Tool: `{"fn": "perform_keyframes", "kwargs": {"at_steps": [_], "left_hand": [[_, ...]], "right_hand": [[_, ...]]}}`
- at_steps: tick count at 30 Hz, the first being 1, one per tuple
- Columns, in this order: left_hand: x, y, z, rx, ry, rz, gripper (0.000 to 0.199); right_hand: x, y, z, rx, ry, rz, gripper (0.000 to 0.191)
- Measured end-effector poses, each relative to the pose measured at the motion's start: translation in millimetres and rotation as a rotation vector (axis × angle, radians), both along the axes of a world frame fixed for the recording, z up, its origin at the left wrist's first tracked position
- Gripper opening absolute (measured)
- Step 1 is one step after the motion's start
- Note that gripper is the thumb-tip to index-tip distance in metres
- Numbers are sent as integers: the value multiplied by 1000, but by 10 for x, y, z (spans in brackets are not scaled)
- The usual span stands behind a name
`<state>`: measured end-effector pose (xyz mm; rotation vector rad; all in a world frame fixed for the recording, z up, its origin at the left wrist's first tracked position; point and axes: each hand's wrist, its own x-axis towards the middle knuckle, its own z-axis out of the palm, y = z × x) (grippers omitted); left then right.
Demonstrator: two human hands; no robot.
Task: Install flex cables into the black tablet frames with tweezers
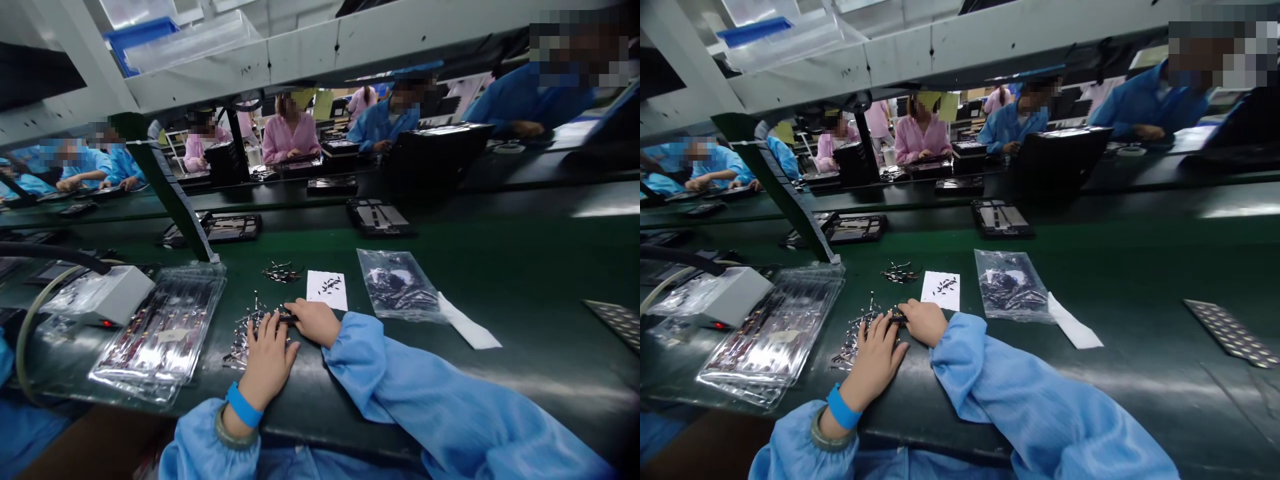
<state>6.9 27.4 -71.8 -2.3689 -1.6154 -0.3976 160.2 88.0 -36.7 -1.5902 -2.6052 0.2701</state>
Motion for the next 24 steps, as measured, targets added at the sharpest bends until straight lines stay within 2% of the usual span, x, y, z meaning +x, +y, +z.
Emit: {"fn": "perform_keyframes", "kwargs": {"at_steps": [4, 9, 14, 19, 22, 24], "left_hand": [[-35, 11, 21, -3, -9, 39, 45], [-144, 32, 47, -52, -38, 88, 47], [-293, 86, 52, -109, -54, 78, 47], [-484, 265, 96, -147, -46, -25, 46], [-592, 405, 117, -158, -50, -95, 46], [-650, 483, 112, -140, -60, -136, 47]], "right_hand": [[40, -36, 87, -3, -65, 2, 44], [150, -46, 146, -26, -141, -81, 45], [33, 157, 138, -29, -141, -141, 43], [-65, 387, 245, 6, -55, -244, 29], [116, 526, 409, 41, 25, -354, 28], [374, 676, 556, 60, 78, -479, 28]]}}
